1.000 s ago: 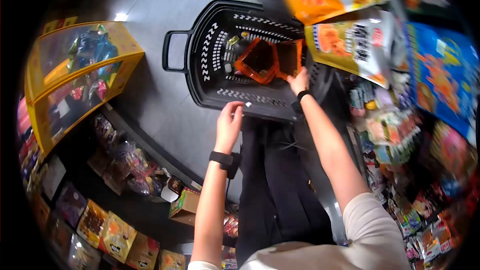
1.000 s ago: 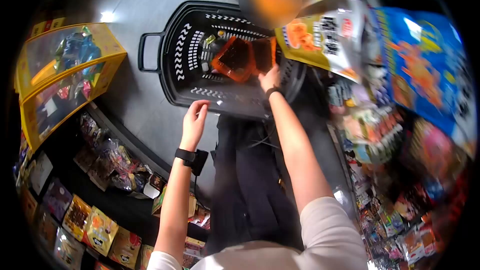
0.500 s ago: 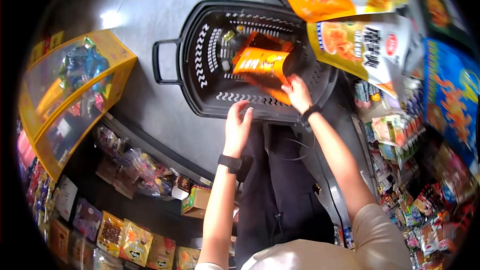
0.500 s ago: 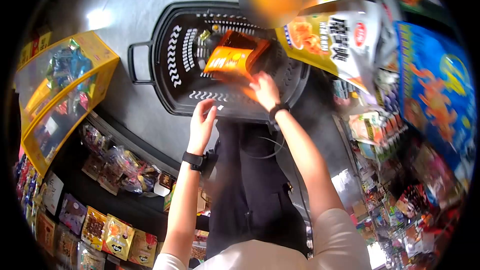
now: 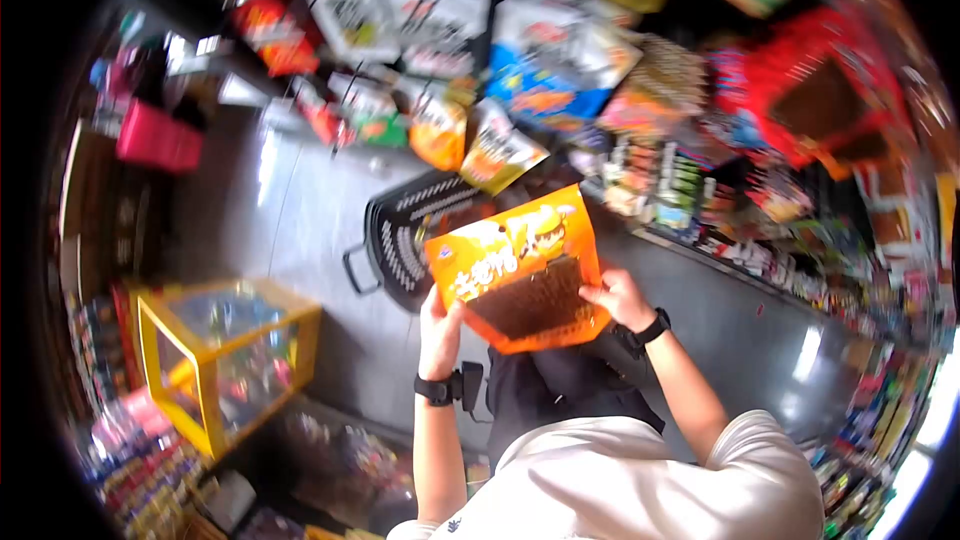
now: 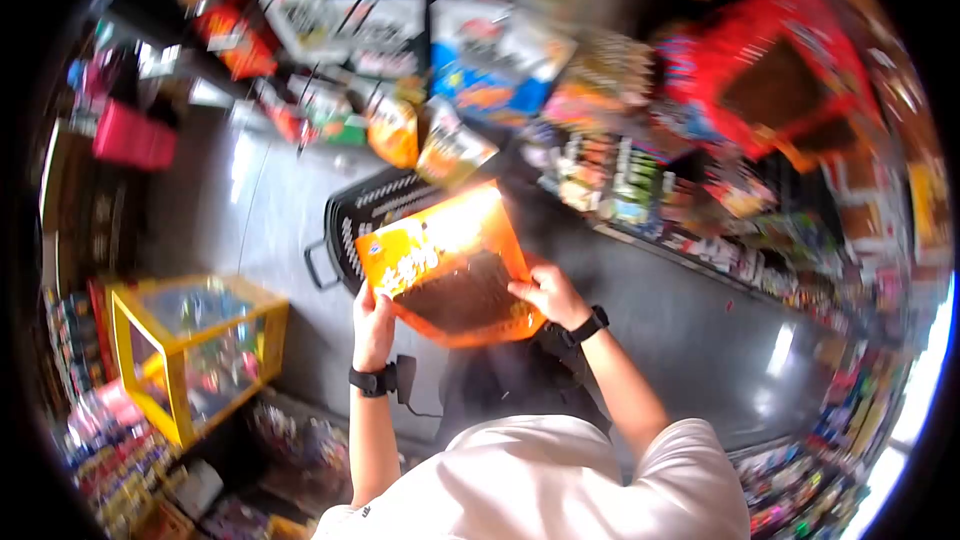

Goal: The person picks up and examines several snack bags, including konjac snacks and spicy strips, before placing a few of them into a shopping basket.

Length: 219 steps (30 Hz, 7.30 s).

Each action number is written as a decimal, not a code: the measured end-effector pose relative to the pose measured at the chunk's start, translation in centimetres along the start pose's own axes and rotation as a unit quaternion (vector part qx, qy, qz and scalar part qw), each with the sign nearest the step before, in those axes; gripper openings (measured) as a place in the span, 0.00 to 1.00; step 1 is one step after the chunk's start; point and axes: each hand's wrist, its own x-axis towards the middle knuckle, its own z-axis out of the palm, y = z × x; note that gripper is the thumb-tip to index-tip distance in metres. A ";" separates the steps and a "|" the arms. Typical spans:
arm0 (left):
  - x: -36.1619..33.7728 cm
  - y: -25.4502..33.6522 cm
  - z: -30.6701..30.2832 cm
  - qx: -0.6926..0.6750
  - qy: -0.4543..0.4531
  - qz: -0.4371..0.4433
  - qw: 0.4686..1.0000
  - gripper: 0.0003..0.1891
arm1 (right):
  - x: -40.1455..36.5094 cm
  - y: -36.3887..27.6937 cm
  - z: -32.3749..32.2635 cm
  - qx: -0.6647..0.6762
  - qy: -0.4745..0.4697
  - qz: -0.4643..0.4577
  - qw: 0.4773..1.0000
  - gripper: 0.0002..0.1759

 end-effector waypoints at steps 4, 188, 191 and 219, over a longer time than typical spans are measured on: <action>-2.2 1.2 12.1 -0.016 -0.080 -0.001 0.997 0.13 | -11.6 -4.2 -4.1 0.009 0.112 -0.049 0.992 0.14; -6.2 -19.6 46.1 0.274 -0.352 0.257 0.857 0.14 | -46.3 -15.6 -26.5 -0.327 0.485 -0.407 0.701 0.06; -8.4 -18.4 42.6 0.254 -0.383 0.239 0.856 0.13 | -52.5 -21.0 -17.7 -0.435 0.552 -0.497 0.509 0.05; -28.7 -4.1 -2.4 0.292 0.103 0.124 0.943 0.10 | -41.2 -24.2 10.8 -0.299 0.220 -0.682 0.630 0.06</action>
